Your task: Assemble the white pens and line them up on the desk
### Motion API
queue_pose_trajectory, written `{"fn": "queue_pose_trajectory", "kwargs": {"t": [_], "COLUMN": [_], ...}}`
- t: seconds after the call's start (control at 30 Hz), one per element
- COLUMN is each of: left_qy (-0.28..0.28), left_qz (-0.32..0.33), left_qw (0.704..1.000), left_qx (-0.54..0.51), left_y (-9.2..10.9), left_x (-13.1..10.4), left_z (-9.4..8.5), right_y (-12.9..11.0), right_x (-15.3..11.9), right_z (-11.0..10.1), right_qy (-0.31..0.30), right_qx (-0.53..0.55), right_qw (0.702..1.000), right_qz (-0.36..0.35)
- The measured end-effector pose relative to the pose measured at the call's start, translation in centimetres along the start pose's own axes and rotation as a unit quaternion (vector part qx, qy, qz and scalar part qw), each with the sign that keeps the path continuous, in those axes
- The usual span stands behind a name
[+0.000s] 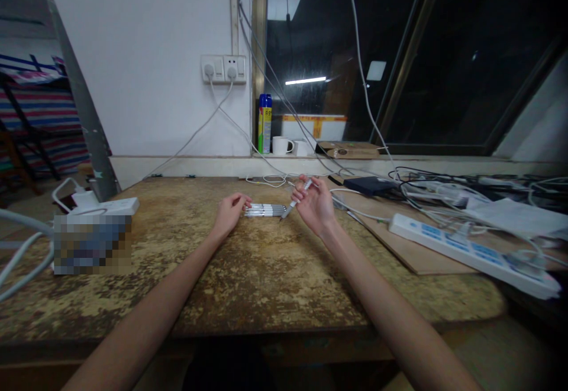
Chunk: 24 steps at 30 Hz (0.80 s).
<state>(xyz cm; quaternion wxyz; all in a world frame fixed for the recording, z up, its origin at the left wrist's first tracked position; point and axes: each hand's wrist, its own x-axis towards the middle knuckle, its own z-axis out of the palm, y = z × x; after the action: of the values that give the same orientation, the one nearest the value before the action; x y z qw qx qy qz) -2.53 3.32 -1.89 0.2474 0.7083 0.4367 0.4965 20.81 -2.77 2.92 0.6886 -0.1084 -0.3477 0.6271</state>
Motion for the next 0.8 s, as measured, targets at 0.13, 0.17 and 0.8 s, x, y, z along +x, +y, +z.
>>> {"fn": "queue_pose_trajectory", "kwargs": {"t": [0.13,0.17,0.8], "left_qy": [0.0,0.0,-0.008], "left_qz": [-0.001,-0.001,0.006], "left_qw": [1.0,1.0,1.0], "left_qx": [-0.001,-0.001,-0.013], "left_y": [0.04,0.05,-0.22], "left_x": [-0.02,-0.03,-0.02], "left_z": [-0.03,-0.03,-0.03], "right_y": [0.05,0.05,0.04], "right_x": [0.06,0.07,0.15], "right_z": [-0.05,-0.08,-0.08], "right_qy": [0.005,0.006,0.0], "right_qx": [0.006,0.004,0.013], "right_qw": [1.0,1.0,1.0], "right_qz": [-0.009,-0.009,-0.004]}}
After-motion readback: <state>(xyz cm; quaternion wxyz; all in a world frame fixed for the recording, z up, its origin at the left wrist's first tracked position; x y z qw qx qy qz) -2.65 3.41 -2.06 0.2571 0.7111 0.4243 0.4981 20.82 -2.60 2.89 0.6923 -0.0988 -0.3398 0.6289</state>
